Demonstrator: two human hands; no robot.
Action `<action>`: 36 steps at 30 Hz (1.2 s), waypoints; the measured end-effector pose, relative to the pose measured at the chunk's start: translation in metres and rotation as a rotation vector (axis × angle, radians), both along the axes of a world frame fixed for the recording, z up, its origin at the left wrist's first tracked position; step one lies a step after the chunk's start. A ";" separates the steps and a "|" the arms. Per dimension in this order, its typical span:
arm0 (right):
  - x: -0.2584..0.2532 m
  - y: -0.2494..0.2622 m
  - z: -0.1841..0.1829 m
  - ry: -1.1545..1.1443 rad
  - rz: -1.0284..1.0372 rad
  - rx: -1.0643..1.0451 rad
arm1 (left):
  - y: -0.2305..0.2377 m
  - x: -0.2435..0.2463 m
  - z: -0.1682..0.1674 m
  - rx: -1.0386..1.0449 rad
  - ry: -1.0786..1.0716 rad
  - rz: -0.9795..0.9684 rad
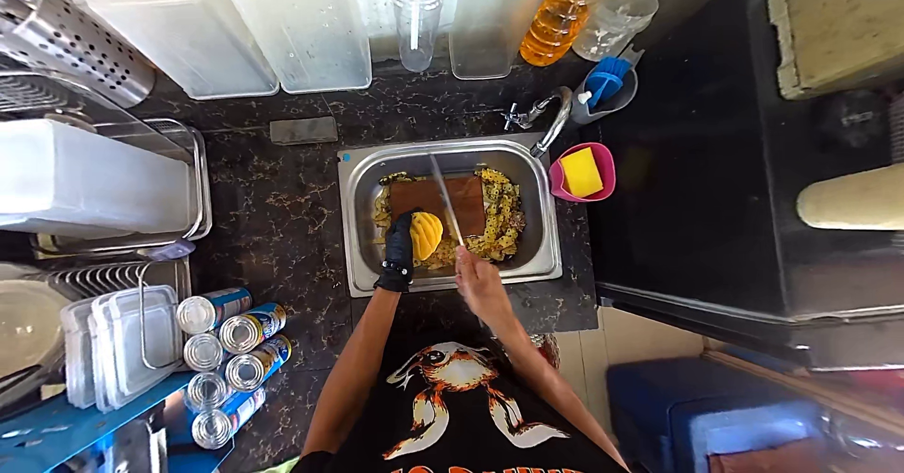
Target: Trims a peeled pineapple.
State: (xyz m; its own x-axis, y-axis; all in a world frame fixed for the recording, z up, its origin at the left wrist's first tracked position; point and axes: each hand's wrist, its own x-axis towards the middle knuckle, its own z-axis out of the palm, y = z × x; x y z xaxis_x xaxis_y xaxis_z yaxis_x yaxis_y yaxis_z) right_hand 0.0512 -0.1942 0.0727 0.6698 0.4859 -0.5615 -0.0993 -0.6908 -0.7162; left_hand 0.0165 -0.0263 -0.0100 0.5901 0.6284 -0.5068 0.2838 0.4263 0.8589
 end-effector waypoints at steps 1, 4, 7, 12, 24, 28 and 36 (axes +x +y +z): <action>0.006 -0.007 -0.002 -0.009 -0.021 0.046 | 0.010 -0.002 0.003 0.022 -0.034 -0.028; 0.022 -0.027 -0.030 -0.052 -0.102 0.181 | 0.039 -0.008 0.037 0.042 -0.215 -0.195; 0.030 -0.037 -0.048 0.180 -0.229 0.072 | 0.043 -0.011 0.056 -0.254 -0.426 -0.118; 0.011 -0.019 -0.021 0.334 -0.115 0.199 | 0.011 -0.018 0.004 -0.485 -0.230 0.007; -0.013 -0.013 -0.017 0.218 0.028 0.102 | -0.010 -0.005 0.005 -0.263 -0.126 0.222; -0.022 -0.017 -0.017 0.114 0.064 0.004 | -0.015 -0.006 0.010 -0.183 -0.148 0.227; 0.000 0.005 -0.021 0.316 -0.074 0.182 | -0.029 -0.011 0.005 -0.018 -0.166 0.083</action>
State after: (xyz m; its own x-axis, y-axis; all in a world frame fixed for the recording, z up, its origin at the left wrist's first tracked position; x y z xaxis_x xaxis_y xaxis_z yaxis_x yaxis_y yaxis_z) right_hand 0.0509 -0.1897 0.0512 0.5140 0.5536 -0.6553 -0.3800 -0.5379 -0.7525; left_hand 0.0059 -0.0552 -0.0047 0.6133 0.6700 -0.4183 0.1021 0.4579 0.8831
